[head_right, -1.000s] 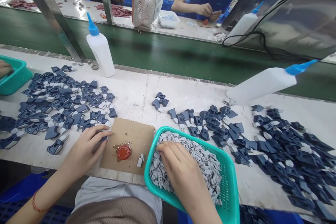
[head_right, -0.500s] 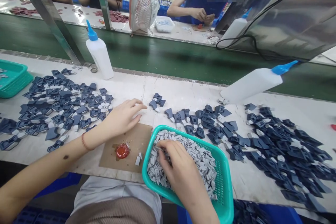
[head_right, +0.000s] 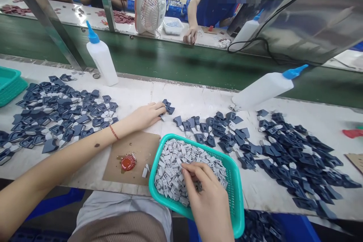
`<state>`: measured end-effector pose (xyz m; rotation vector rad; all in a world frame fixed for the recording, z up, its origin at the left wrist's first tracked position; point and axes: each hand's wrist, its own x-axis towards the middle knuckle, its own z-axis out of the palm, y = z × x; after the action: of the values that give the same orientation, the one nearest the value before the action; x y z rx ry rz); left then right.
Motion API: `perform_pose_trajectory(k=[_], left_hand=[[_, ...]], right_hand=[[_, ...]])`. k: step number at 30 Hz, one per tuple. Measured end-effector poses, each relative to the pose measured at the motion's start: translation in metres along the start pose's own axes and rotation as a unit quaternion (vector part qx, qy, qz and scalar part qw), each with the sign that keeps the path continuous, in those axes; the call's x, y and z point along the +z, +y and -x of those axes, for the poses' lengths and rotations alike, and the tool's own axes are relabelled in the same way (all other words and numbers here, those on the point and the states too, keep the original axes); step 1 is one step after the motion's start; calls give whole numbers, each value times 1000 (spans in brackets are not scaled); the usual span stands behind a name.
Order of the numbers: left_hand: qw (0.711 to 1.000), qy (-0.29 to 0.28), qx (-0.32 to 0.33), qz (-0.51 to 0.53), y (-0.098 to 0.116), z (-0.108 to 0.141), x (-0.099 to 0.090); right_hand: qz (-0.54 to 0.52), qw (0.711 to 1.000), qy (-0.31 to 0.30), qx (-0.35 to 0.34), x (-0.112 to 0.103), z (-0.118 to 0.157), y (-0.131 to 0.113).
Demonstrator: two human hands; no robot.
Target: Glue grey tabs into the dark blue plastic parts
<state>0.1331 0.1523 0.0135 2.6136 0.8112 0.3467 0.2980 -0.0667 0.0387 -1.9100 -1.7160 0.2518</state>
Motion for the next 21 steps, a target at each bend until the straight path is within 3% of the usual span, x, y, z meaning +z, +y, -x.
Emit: perform_pose_trajectory(k=[6, 12, 14, 17, 18, 21], left_hand=[[983, 32, -52, 175, -7, 8, -6], [895, 45, -104, 431, 14, 43, -21], [829, 38, -125, 543, 26, 59, -28], [638, 33, -198, 743, 44, 82, -37], [594, 33, -218, 773, 48, 88, -38], [562, 41, -242, 790, 58, 105, -37]], right_hand=[[67, 995, 23, -74, 3, 7, 7], [153, 975, 38, -155, 8, 10, 13], [169, 970, 34, -174, 8, 9, 12], [190, 962, 26, -193, 5, 6, 11], [196, 960, 24, -198, 3, 4, 11], [198, 956, 19, -214, 1, 2, 13]])
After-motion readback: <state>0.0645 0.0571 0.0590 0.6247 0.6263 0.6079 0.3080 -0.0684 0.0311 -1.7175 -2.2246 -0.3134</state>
